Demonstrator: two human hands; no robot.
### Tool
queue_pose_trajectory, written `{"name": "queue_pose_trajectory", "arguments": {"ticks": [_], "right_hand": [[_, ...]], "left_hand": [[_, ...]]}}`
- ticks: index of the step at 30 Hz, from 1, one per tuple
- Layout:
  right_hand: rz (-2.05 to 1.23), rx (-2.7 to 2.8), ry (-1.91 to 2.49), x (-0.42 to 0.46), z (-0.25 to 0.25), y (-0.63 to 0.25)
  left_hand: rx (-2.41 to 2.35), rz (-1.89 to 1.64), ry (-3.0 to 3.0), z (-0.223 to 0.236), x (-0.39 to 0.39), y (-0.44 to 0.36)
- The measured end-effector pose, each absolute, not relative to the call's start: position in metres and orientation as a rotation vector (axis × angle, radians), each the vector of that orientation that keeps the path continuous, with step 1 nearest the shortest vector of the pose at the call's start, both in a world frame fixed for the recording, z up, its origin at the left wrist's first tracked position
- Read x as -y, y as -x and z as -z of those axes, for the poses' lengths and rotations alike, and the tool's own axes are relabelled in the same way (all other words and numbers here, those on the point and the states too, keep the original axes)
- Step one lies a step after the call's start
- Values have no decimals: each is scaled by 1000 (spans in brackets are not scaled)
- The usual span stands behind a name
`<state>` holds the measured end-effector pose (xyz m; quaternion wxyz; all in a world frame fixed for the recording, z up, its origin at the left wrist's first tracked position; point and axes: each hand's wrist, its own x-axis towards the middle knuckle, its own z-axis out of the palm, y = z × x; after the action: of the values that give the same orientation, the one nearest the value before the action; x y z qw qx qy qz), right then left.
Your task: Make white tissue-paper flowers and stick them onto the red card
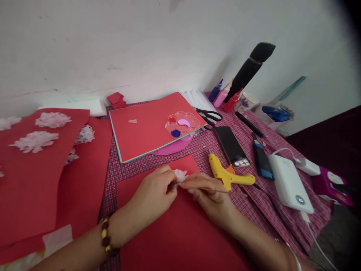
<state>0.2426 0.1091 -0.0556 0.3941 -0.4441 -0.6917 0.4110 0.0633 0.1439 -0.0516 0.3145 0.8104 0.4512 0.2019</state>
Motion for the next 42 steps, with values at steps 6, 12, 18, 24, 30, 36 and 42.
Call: {"name": "queue_pose_trajectory", "arguments": {"ticks": [6, 12, 18, 24, 30, 36, 42], "right_hand": [[-1252, 1426, 1175, -109, 54, -240], [-1269, 1396, 1196, -111, 51, -242], [-1153, 1478, 1182, -106, 54, -243], [-1058, 1579, 1131, -108, 58, -239], [-1022, 1678, 1202, -111, 59, -237], [-918, 1775, 1308, -113, 59, -237], [-830, 1893, 1373, -109, 47, -237]], "left_hand": [[-1161, -571, -2106, 52, -144, -62], [-1148, -579, -2072, 49, -146, -62], [-1203, -583, -2017, 53, -148, -61], [-1224, -576, -2023, 53, -150, -60], [-1216, -591, -2014, 52, -150, -60], [-1188, -597, -2001, 57, -150, -59], [-1149, -621, -2018, 60, -150, -58]]}}
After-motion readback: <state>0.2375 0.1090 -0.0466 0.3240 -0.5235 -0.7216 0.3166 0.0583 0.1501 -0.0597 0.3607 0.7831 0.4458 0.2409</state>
